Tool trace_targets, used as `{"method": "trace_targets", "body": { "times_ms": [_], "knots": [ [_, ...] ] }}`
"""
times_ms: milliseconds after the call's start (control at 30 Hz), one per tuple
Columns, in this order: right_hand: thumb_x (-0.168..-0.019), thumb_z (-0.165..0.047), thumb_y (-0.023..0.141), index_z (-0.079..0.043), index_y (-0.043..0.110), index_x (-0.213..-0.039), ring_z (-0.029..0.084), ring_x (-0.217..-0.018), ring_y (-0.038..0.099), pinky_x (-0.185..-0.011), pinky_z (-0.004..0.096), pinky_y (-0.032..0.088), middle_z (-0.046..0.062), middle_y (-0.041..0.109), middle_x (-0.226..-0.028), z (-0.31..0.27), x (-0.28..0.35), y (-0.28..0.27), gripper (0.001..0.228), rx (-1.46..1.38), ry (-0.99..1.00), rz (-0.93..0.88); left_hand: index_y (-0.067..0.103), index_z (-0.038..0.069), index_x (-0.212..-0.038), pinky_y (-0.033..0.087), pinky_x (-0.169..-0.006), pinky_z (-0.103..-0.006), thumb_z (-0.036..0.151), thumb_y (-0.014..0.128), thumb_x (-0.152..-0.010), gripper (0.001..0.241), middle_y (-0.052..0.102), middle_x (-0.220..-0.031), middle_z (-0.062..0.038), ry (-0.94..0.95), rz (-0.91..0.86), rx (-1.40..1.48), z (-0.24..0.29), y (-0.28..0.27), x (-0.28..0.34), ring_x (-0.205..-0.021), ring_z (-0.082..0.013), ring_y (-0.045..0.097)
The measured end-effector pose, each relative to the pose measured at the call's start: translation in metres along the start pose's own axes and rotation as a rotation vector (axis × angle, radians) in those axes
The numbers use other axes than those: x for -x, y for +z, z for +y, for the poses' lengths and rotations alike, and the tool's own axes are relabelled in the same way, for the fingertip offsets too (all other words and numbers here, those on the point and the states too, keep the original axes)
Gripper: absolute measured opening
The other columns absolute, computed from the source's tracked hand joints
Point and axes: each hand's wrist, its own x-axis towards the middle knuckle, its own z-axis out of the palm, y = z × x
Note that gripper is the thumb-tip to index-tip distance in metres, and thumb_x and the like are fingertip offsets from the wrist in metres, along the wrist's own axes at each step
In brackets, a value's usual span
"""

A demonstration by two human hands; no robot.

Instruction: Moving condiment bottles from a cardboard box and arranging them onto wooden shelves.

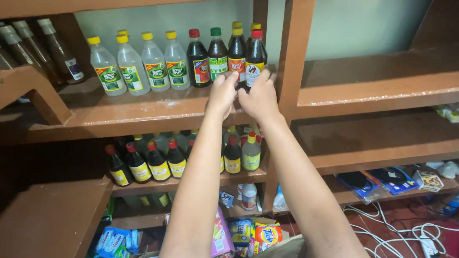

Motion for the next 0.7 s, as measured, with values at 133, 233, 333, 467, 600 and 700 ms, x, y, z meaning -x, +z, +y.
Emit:
{"method": "trace_targets", "body": {
  "times_ms": [133, 233, 333, 467, 600, 700],
  "knots": [
    [-0.077, -0.02, 0.078, 0.017, 0.017, -0.15, 0.059, -0.125, 0.048, -0.107, 0.055, 0.044, 0.045, 0.034, -0.142, 0.001, 0.002, 0.013, 0.102, 0.089, -0.066, 0.101, 0.062, -0.002, -0.12, 0.054, -0.082, -0.0345, 0.027, 0.058, -0.1, 0.035, 0.068, -0.108, -0.009, 0.042, -0.043, 0.002, -0.004, -0.002, -0.006, -0.098, -0.0185, 0.063],
    [-0.074, -0.022, 0.083, 0.02, 0.009, -0.146, 0.064, -0.124, 0.041, -0.106, 0.059, 0.039, 0.05, 0.028, -0.14, 0.006, -0.006, 0.019, 0.112, 0.202, -0.179, 0.212, 0.062, -0.005, -0.123, 0.053, -0.088, -0.0348, 0.029, 0.057, -0.102, 0.04, 0.07, -0.11, -0.011, 0.086, -0.121, 0.036, -0.002, 0.005, -0.002, -0.101, -0.0197, 0.064],
    [-0.072, -0.027, 0.087, 0.013, 0.008, -0.147, 0.063, -0.122, 0.042, -0.101, 0.063, 0.038, 0.044, 0.032, -0.137, -0.014, -0.009, 0.01, 0.116, 0.169, 0.011, 0.094, 0.058, -0.003, -0.129, 0.05, -0.087, -0.0384, 0.033, 0.055, -0.104, 0.044, 0.067, -0.109, -0.014, 0.005, -0.107, 0.032, 0.013, 0.008, 0.01, -0.099, -0.023, 0.061],
    [-0.077, -0.025, 0.081, 0.01, 0.016, -0.145, 0.056, -0.112, 0.055, -0.094, 0.058, 0.049, 0.042, 0.04, -0.135, -0.01, -0.008, 0.009, 0.101, 0.027, 0.041, 0.075, 0.054, 0.003, -0.135, 0.046, -0.098, -0.0362, 0.036, 0.051, -0.105, 0.045, 0.064, -0.122, -0.012, -0.037, -0.109, -0.031, 0.014, 0.011, 0.01, -0.112, -0.0208, 0.058],
    [-0.087, -0.02, 0.075, 0.01, 0.026, -0.142, 0.053, -0.107, 0.062, -0.092, 0.055, 0.053, 0.037, 0.056, -0.121, 0.002, -0.004, 0.018, 0.079, 0.012, -0.028, 0.092, 0.054, 0.002, -0.132, 0.047, -0.102, -0.0338, 0.036, 0.048, -0.105, 0.043, 0.065, -0.125, -0.012, 0.023, -0.147, 0.027, -0.001, 0.003, 0.002, -0.117, -0.0198, 0.061],
    [-0.084, -0.02, 0.08, 0.01, 0.03, -0.137, 0.054, -0.103, 0.061, -0.087, 0.055, 0.051, 0.038, 0.056, -0.116, -0.003, 0.002, 0.012, 0.079, 0.002, -0.123, 0.181, 0.057, -0.001, -0.13, 0.047, -0.099, -0.0326, 0.034, 0.05, -0.108, 0.041, 0.065, -0.12, -0.01, 0.087, -0.148, 0.033, -0.019, -0.007, -0.017, -0.11, -0.0173, 0.059]
  ]
}}
